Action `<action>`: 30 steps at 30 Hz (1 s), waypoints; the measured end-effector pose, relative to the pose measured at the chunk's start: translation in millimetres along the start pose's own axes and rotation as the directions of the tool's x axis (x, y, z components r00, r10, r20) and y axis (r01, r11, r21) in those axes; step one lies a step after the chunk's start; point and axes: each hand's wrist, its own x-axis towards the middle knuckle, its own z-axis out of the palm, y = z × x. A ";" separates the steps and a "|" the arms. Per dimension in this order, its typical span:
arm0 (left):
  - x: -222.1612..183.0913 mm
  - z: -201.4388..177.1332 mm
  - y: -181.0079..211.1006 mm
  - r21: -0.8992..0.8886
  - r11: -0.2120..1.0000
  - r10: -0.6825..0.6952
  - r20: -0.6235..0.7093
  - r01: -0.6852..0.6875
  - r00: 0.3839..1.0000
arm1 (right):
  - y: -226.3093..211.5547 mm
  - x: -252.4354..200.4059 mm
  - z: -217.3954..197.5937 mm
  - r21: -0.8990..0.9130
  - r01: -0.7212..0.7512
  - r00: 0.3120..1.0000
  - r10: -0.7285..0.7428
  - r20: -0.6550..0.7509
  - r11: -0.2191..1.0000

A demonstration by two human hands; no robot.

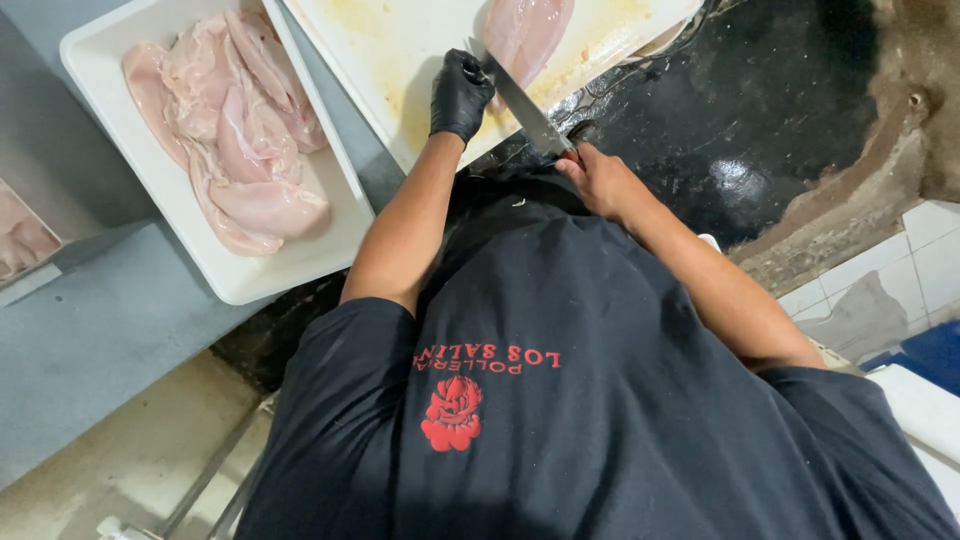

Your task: Slicing and trimming raw chicken breasts on a cutting board using a knife

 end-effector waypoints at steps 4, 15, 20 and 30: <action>-8.9 -10.6 17.1 0.152 0.988 0.037 0.020 -0.040 0.999 | 25.8 -13.8 -1.9 -0.011 -0.032 0.996 0.033 0.079 0.999; -19.4 -28.8 35.6 0.311 0.920 0.218 0.104 -0.240 0.970 | 25.1 13.9 3.6 0.241 0.022 0.992 -0.051 0.115 0.970; -26.7 -60.8 55.0 0.176 0.949 0.251 0.070 -0.260 0.965 | 41.0 -30.7 -26.8 0.502 -0.163 0.923 -0.049 0.382 0.849; -41.8 -85.0 74.0 0.002 0.968 0.250 -0.038 -0.250 0.967 | 3.5 17.9 -32.8 0.465 0.067 0.946 -0.204 0.252 0.883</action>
